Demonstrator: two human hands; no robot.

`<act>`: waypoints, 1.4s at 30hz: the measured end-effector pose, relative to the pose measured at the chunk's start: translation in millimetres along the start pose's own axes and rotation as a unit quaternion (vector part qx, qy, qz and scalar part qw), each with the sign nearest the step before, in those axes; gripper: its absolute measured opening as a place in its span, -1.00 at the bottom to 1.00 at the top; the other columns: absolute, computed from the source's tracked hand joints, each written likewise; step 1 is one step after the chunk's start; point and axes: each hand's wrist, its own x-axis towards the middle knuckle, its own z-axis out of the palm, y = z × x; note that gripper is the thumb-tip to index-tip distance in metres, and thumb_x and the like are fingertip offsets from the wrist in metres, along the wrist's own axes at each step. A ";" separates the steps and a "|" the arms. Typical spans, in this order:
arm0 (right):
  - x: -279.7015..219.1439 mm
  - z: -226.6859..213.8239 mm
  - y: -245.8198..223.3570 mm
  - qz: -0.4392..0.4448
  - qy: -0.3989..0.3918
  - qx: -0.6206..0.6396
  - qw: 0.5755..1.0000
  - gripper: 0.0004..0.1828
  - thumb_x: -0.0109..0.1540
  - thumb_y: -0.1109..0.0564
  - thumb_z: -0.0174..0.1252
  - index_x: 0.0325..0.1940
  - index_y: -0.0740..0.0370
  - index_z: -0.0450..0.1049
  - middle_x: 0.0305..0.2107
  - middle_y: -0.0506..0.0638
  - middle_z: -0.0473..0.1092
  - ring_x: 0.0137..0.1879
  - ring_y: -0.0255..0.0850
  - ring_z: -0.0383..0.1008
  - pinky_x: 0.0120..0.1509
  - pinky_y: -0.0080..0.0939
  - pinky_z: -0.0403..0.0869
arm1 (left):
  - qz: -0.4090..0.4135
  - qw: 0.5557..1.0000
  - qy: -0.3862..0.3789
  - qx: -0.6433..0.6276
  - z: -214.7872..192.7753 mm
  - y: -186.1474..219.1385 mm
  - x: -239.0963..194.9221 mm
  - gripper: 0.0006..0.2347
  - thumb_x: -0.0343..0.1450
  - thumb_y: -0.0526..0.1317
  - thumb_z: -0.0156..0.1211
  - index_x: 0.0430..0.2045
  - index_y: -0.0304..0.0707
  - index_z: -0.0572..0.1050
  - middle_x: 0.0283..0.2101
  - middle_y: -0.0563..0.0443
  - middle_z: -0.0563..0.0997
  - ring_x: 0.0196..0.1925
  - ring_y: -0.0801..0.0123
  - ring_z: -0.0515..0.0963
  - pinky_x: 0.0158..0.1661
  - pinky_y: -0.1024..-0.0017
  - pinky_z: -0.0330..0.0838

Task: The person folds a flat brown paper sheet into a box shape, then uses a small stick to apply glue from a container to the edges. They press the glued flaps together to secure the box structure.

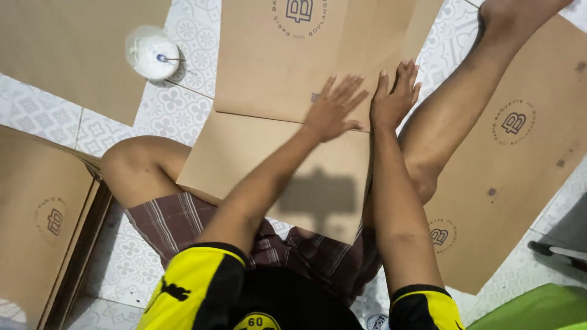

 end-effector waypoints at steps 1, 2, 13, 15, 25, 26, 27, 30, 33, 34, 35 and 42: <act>0.1 -1.5 2.5 0.001 -0.002 -0.002 1.000 -0.52 0.39 0.01 0.18 0.36 0.25 0.43 0.41 0.11 0.21 0.57 -0.08 0.05 0.63 0.07 -0.11 | 0.000 1.000 -0.002 -0.003 -9.1 -10.7 -10.1 -0.26 0.49 0.42 -0.20 0.51 0.00 0.10 0.58 -0.05 -0.11 0.61 0.12 -0.16 0.48 -0.13 -0.35; 0.2 -0.3 2.7 -0.005 0.003 -0.002 1.000 -0.53 0.39 0.03 0.20 0.35 0.25 0.43 0.41 0.10 0.20 0.57 -0.06 0.07 0.62 0.10 -0.09 | -0.002 1.000 0.004 -0.024 -19.1 -24.4 -21.3 -0.26 0.50 0.41 -0.21 0.52 0.02 0.05 0.58 -0.05 -0.09 0.62 0.10 -0.14 0.49 -0.11 -0.33; -0.4 -2.2 -0.3 0.004 -0.025 0.002 1.000 -0.39 0.46 0.03 0.14 0.52 0.24 0.11 0.42 0.04 0.29 0.61 -0.10 -0.02 0.66 0.07 -0.15 | -0.086 0.996 0.028 -0.024 -75.9 -141.3 -119.8 -0.40 0.62 0.23 -0.17 0.53 0.01 0.06 0.59 -0.01 -0.06 0.61 0.05 -0.13 0.48 -0.11 -0.26; -0.7 -4.0 -1.3 0.009 -0.028 0.006 1.000 -0.39 0.46 0.02 0.12 0.52 0.23 0.10 0.41 0.06 0.30 0.61 -0.10 -0.02 0.65 0.08 -0.15 | -0.140 0.989 0.009 -0.048 -82.5 -156.5 -134.1 -0.40 0.63 0.20 -0.21 0.55 -0.02 -0.01 0.60 0.02 -0.16 0.62 0.08 -0.23 0.50 -0.10 -0.36; 18.7 -3.4 15.7 0.006 0.003 -0.012 1.000 -0.37 0.31 -0.04 0.35 0.40 0.16 0.32 0.26 0.05 0.45 0.50 -0.09 0.20 0.53 0.08 0.09 | -0.189 0.978 -0.067 -0.055 -107.9 -174.5 -151.1 -0.35 0.60 0.22 -0.33 0.57 -0.09 -0.15 0.60 -0.02 -0.30 0.61 0.14 -0.41 0.49 -0.07 -0.48; 25.4 -6.6 15.1 0.007 0.025 -0.004 1.000 -0.60 0.27 -0.02 0.27 0.16 0.13 0.49 0.14 0.00 0.52 0.33 -0.12 0.38 0.39 -0.04 0.24 | -0.191 0.979 -0.058 -0.050 -106.4 -174.4 -150.9 -0.36 0.61 0.21 -0.30 0.56 -0.07 -0.15 0.60 -0.03 -0.28 0.61 0.12 -0.39 0.49 -0.09 -0.47; 32.0 -9.8 14.6 0.009 0.047 0.004 0.999 -0.73 0.23 0.00 0.19 -0.08 0.10 0.65 0.01 -0.05 0.58 0.15 -0.15 0.57 0.26 -0.16 0.40 | -0.192 0.979 -0.049 -0.046 -104.8 -174.4 -150.9 -0.37 0.61 0.19 -0.26 0.56 -0.05 -0.15 0.61 -0.04 -0.26 0.62 0.09 -0.37 0.49 -0.11 -0.46; 59.9 3.2 3.5 -0.042 0.130 -0.039 0.990 -0.91 0.21 0.10 0.27 -0.28 0.11 0.64 -0.32 -0.03 0.54 -0.13 -0.05 0.51 0.10 -0.04 0.34 | -0.191 0.980 -0.049 -0.034 -101.5 -174.9 -149.9 -0.37 0.63 0.20 -0.24 0.57 -0.04 -0.15 0.61 -0.03 -0.27 0.62 0.10 -0.37 0.50 -0.10 -0.45; 55.9 29.3 -98.0 -0.080 0.142 0.099 0.982 -0.75 0.05 0.28 0.09 -0.20 0.15 0.49 -0.25 0.00 0.45 -0.07 -0.06 0.43 0.11 -0.07 0.33 | -0.213 0.971 -0.107 -0.030 -119.4 -168.5 -144.8 -0.37 0.60 0.21 -0.38 0.56 -0.02 -0.23 0.60 0.02 -0.35 0.60 0.14 -0.46 0.49 -0.04 -0.52; 45.8 57.1 -120.4 -0.080 0.145 0.102 0.981 -0.75 0.05 0.28 0.09 -0.20 0.15 0.49 -0.25 0.00 0.45 -0.07 -0.06 0.43 0.11 -0.07 0.33 | -0.212 0.971 -0.105 -0.026 -115.4 -170.6 -144.0 -0.37 0.60 0.21 -0.38 0.56 -0.02 -0.23 0.60 0.02 -0.35 0.60 0.14 -0.46 0.49 -0.04 -0.52; 36.0 84.3 -142.5 -0.097 0.074 0.102 0.987 -0.69 0.12 0.22 0.20 -0.03 0.19 0.50 -0.03 0.10 0.41 0.15 0.03 0.36 0.32 0.02 0.25 | -0.211 0.972 -0.103 -0.017 -111.3 -172.1 -143.0 -0.36 0.59 0.22 -0.39 0.56 -0.01 -0.22 0.60 0.01 -0.34 0.60 0.13 -0.45 0.49 -0.05 -0.51; -33.7 131.0 -261.4 -0.128 -0.226 -0.144 0.955 -0.14 0.49 -0.51 -0.11 0.69 -0.07 -0.14 0.60 0.04 -0.34 0.71 0.00 -0.41 0.74 0.22 -0.27 | -0.208 0.975 -0.072 -0.015 -103.3 -172.4 -146.2 -0.33 0.58 0.24 -0.36 0.54 -0.14 -0.11 0.60 0.00 -0.24 0.61 0.14 -0.36 0.49 -0.05 -0.48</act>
